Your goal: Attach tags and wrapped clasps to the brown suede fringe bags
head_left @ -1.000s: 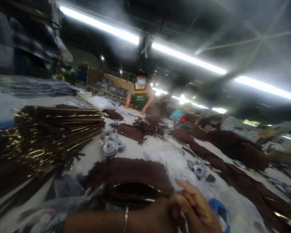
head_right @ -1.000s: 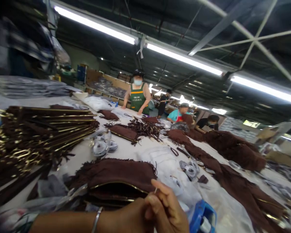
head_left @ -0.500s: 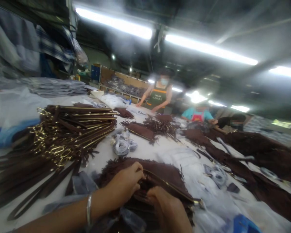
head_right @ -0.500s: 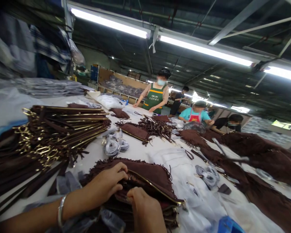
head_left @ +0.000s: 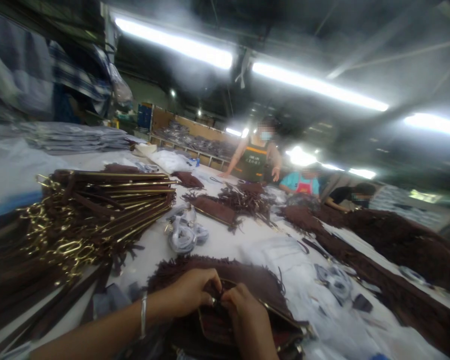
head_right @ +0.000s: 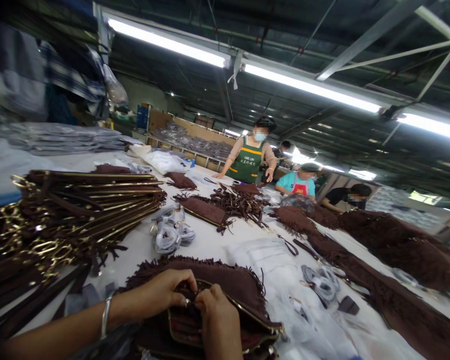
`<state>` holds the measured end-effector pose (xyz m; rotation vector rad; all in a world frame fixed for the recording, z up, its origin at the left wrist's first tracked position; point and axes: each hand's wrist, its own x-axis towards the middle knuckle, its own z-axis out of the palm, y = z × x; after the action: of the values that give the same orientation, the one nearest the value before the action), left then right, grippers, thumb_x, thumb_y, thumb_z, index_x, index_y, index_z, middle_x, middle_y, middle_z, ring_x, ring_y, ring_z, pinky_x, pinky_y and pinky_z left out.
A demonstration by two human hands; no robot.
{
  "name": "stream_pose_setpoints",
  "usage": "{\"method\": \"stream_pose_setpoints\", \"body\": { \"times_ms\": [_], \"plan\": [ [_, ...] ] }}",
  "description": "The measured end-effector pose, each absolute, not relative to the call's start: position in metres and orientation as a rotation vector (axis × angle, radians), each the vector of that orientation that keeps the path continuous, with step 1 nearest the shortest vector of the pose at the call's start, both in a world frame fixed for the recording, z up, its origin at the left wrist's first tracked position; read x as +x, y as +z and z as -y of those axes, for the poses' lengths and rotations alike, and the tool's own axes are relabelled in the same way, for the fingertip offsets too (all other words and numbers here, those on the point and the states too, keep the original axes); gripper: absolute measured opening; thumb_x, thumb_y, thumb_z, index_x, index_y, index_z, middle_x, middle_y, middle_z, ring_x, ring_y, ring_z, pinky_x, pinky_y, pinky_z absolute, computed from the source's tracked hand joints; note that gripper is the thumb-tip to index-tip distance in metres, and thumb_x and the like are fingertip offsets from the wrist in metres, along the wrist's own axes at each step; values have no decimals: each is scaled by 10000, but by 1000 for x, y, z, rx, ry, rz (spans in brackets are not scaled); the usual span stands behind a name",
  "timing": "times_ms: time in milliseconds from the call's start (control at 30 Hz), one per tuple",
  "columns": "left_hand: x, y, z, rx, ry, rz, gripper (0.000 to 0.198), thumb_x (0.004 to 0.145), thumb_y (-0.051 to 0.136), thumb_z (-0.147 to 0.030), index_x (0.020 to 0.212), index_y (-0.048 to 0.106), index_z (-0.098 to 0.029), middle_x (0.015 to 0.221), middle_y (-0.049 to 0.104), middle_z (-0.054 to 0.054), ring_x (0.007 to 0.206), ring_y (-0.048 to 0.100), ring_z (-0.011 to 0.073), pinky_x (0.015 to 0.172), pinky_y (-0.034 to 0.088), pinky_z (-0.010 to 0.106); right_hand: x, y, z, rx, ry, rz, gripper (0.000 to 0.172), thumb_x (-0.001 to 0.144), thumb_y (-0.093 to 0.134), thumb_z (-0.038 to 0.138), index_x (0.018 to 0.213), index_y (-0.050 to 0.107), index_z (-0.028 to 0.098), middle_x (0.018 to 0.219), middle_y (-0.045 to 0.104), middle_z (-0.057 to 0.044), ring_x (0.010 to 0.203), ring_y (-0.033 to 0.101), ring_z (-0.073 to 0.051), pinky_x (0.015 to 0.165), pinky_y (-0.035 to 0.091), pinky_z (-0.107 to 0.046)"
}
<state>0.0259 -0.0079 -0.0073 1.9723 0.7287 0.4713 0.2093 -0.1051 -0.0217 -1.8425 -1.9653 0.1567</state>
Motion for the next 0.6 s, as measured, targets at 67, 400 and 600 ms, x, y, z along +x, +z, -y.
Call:
{"method": "stream_pose_setpoints", "body": {
  "times_ms": [67, 400, 600],
  "plan": [
    [28, -9, 7, 1823, 487, -711, 320, 622, 615, -96, 923, 658, -196, 891, 676, -16, 890, 602, 192, 750, 429, 251, 209, -22, 105, -1862, 113, 2018, 214, 960, 477, 177, 848, 649, 239, 886, 618, -1, 735, 626, -134, 640, 359, -232],
    [28, -18, 5, 1644, 544, -646, 233, 574, 584, -83, 792, 605, -162, 762, 625, -25, 767, 540, 161, 655, 387, 229, 198, -23, 108, -1749, 173, 1984, 223, 944, 465, 178, 834, 651, 236, 866, 620, 2, 724, 620, -121, 649, 390, -208],
    [23, -20, 7, 1900, 578, -650, 211, 633, 567, -55, 784, 658, -172, 807, 660, -20, 812, 580, 161, 711, 390, 239, 193, -30, 109, -1736, 172, 1917, 215, 938, 475, 179, 836, 656, 235, 853, 619, -4, 737, 621, -136, 682, 409, -209]
  ]
}}
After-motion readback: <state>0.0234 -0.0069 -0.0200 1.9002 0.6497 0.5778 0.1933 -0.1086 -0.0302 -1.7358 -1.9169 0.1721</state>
